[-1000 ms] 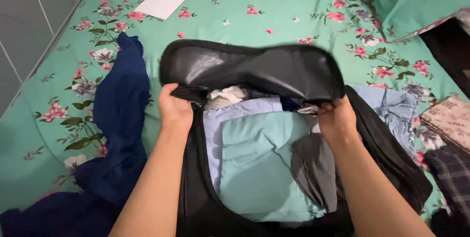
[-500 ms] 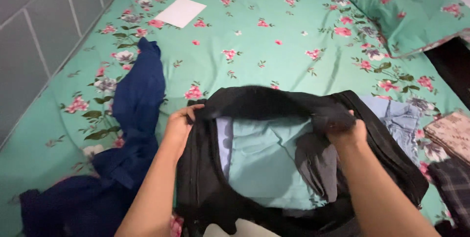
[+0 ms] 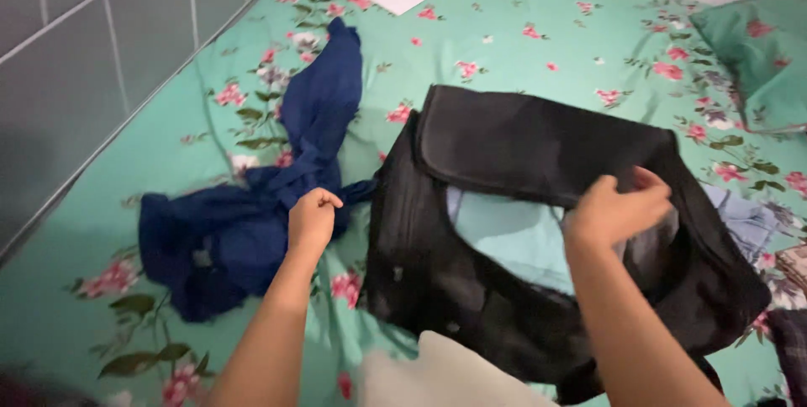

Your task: Fold various articles of clothing and pack them into a travel bag.

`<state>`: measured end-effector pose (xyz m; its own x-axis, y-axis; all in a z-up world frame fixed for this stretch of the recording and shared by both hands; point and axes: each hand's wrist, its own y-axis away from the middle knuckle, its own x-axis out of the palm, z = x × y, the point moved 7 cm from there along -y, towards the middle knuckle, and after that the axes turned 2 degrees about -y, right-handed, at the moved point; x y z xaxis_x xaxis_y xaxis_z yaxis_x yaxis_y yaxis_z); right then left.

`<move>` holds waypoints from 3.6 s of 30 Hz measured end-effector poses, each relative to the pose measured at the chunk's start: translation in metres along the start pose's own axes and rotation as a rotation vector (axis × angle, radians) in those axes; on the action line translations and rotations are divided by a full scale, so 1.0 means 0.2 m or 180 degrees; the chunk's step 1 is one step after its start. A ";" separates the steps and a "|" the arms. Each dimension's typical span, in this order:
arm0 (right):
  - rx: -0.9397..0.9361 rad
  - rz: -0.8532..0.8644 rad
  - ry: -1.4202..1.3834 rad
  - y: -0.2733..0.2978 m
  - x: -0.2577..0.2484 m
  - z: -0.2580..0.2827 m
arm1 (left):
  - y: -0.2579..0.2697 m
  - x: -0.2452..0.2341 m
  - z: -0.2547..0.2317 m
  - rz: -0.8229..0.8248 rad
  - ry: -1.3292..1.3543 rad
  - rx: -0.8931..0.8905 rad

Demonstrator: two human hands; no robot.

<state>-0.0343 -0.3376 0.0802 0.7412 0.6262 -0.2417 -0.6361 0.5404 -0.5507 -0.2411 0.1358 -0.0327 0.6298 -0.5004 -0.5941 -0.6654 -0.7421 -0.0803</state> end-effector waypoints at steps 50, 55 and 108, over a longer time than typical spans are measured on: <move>0.4282 0.3757 -0.1327 2.06 0.21 0.55 | -0.06 -0.18 0.32 0.1445 0.2139 -0.0222; 0.4161 0.3997 -0.1294 2.09 0.20 0.50 | -0.64 -0.78 0.67 -0.1689 0.4471 -0.0764; 0.4357 0.4008 -0.0132 2.11 0.06 0.85 | 0.60 -0.22 0.76 0.3517 0.3464 -0.3195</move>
<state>-0.3311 -0.0064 -0.0184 -0.2368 0.9679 0.0836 -0.4622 -0.1879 0.8666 -0.4101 0.1365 -0.1377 0.3458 -0.6133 0.7101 -0.7015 0.3336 0.6298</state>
